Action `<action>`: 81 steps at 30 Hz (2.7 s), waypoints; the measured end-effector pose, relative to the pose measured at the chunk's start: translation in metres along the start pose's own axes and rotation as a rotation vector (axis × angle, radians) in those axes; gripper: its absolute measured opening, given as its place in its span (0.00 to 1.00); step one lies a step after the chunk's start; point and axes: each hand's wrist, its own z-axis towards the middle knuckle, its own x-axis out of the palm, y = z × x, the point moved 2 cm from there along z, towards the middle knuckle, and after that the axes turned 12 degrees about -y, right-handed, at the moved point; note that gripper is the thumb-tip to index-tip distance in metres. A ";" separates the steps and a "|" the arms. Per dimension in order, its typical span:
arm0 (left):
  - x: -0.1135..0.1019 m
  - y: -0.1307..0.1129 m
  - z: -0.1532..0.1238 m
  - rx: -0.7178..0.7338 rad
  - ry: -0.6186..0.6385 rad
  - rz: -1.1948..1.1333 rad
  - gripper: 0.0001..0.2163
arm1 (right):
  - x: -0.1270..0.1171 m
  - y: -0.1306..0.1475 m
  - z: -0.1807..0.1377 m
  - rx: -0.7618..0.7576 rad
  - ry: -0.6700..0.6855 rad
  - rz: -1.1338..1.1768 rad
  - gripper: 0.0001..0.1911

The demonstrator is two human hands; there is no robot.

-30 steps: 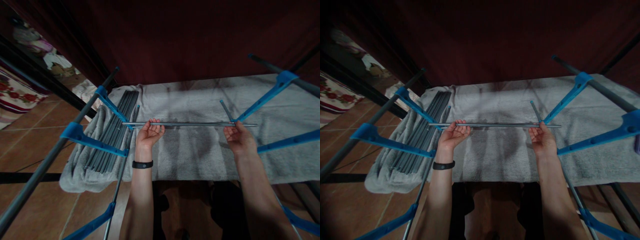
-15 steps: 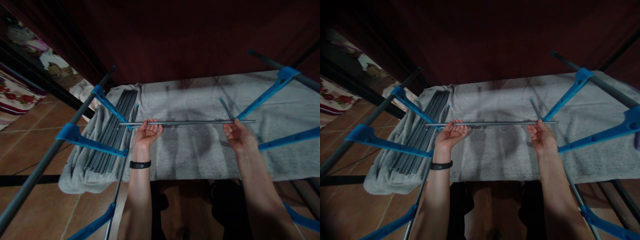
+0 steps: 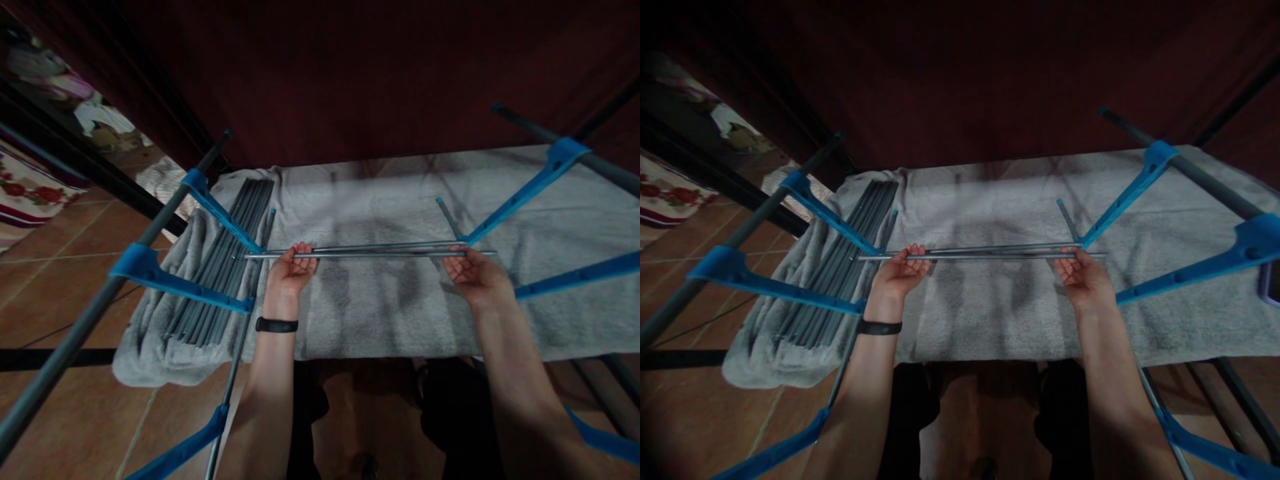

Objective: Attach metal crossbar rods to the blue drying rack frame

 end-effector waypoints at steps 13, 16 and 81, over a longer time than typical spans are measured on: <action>-0.001 0.014 -0.005 0.123 0.044 0.079 0.09 | 0.006 0.003 -0.012 -0.026 -0.054 0.013 0.16; -0.001 0.015 -0.003 0.095 0.034 0.086 0.08 | 0.004 0.002 -0.009 -0.031 -0.053 0.049 0.14; -0.015 -0.034 0.004 0.257 -0.096 -0.222 0.20 | -0.007 0.000 0.016 0.021 -0.007 0.041 0.14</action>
